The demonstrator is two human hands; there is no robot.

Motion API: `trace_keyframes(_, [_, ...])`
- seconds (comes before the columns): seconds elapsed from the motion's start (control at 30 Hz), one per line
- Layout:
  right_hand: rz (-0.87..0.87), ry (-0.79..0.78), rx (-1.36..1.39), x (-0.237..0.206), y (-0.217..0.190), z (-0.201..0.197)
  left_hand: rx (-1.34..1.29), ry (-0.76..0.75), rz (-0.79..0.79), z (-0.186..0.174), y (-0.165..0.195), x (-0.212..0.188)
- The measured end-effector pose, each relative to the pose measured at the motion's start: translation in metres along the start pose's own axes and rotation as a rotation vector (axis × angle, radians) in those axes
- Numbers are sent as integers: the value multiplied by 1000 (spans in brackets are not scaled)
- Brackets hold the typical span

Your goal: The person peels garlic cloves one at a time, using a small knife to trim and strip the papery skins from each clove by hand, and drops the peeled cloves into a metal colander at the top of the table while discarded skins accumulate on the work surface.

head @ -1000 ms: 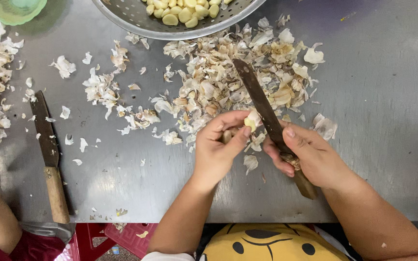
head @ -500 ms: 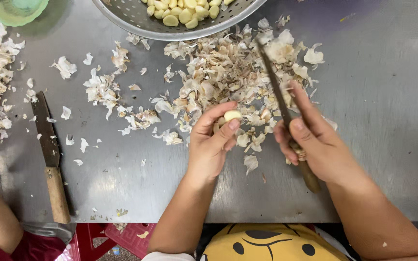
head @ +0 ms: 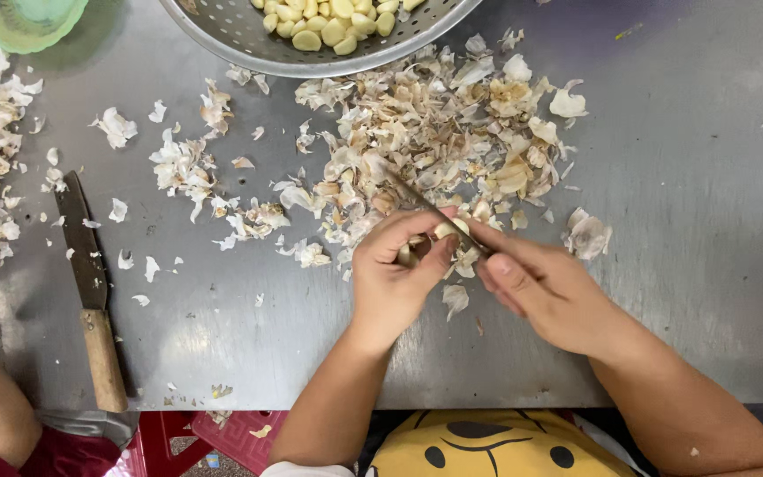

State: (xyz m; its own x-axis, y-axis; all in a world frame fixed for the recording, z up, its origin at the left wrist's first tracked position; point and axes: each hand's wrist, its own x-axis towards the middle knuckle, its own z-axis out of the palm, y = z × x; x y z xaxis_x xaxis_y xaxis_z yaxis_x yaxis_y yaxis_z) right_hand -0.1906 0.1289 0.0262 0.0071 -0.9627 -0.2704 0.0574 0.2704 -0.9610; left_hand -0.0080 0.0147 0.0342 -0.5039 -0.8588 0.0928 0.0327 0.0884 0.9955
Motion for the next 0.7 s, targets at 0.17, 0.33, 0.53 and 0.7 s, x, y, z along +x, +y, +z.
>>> trace_keyframes(0.17, [85,-16,263,1,8,-10,-314,-75,-176,-2,-4,-1])
trace_keyframes(0.33, [-140,-13,-8,1,-14,0,-307,-36,-168,0,-16,-6])
trace_keyframes(0.53, [-302,116,-299,11,-28,8,-315,-4,-122,3,-21,-7])
trace_keyframes(0.7, [-87,87,70,9,-20,4,-336,22,-163,1,-24,-5])
